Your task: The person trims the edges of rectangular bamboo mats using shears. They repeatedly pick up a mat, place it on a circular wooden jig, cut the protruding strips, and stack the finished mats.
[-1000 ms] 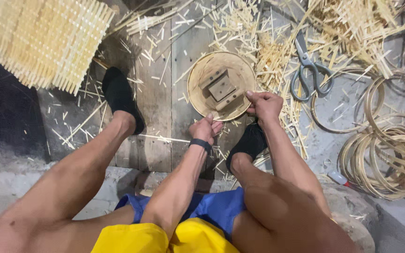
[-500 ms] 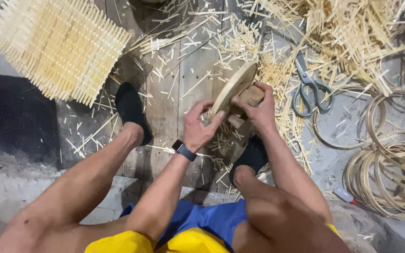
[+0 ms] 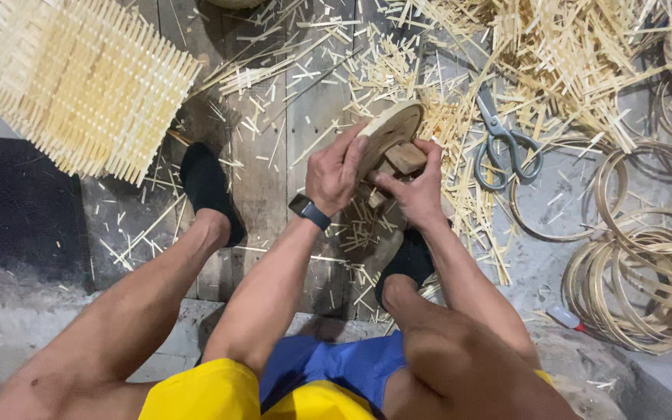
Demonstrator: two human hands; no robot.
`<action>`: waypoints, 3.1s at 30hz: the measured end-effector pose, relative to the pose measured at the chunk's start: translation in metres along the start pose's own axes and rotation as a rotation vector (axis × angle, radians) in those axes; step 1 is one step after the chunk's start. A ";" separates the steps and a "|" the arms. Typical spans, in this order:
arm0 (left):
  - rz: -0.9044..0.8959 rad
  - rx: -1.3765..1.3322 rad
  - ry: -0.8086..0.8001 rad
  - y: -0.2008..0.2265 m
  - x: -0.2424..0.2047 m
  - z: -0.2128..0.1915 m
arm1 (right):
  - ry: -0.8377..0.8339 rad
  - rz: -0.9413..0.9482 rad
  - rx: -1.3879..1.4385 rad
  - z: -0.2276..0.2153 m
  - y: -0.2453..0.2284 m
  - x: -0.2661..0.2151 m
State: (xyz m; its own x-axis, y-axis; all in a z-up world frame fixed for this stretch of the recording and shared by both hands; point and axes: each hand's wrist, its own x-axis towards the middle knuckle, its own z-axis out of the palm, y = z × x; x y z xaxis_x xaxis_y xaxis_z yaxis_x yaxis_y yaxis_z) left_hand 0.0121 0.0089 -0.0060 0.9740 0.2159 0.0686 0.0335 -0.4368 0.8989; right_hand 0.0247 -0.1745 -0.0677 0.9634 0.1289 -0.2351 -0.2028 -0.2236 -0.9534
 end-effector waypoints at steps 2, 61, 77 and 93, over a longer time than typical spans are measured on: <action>-0.013 -0.032 -0.006 -0.006 0.006 -0.004 | 0.028 0.032 0.002 0.005 -0.006 -0.002; 0.634 0.548 -0.424 -0.068 -0.065 0.024 | 0.315 0.032 -0.328 -0.026 0.088 -0.083; 0.486 0.808 0.198 -0.135 0.266 -0.162 | 0.279 -0.066 -0.446 -0.033 0.099 -0.085; 0.370 0.842 -0.025 -0.134 0.276 -0.159 | 0.272 -0.083 -0.480 -0.032 0.099 -0.086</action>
State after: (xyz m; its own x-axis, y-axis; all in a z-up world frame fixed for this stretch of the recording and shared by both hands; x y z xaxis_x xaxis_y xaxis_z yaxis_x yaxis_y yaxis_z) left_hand 0.2411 0.2656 -0.0383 0.9594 -0.0784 0.2708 -0.1381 -0.9681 0.2091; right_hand -0.0721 -0.2389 -0.1356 0.9962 -0.0748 -0.0451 -0.0828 -0.6468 -0.7581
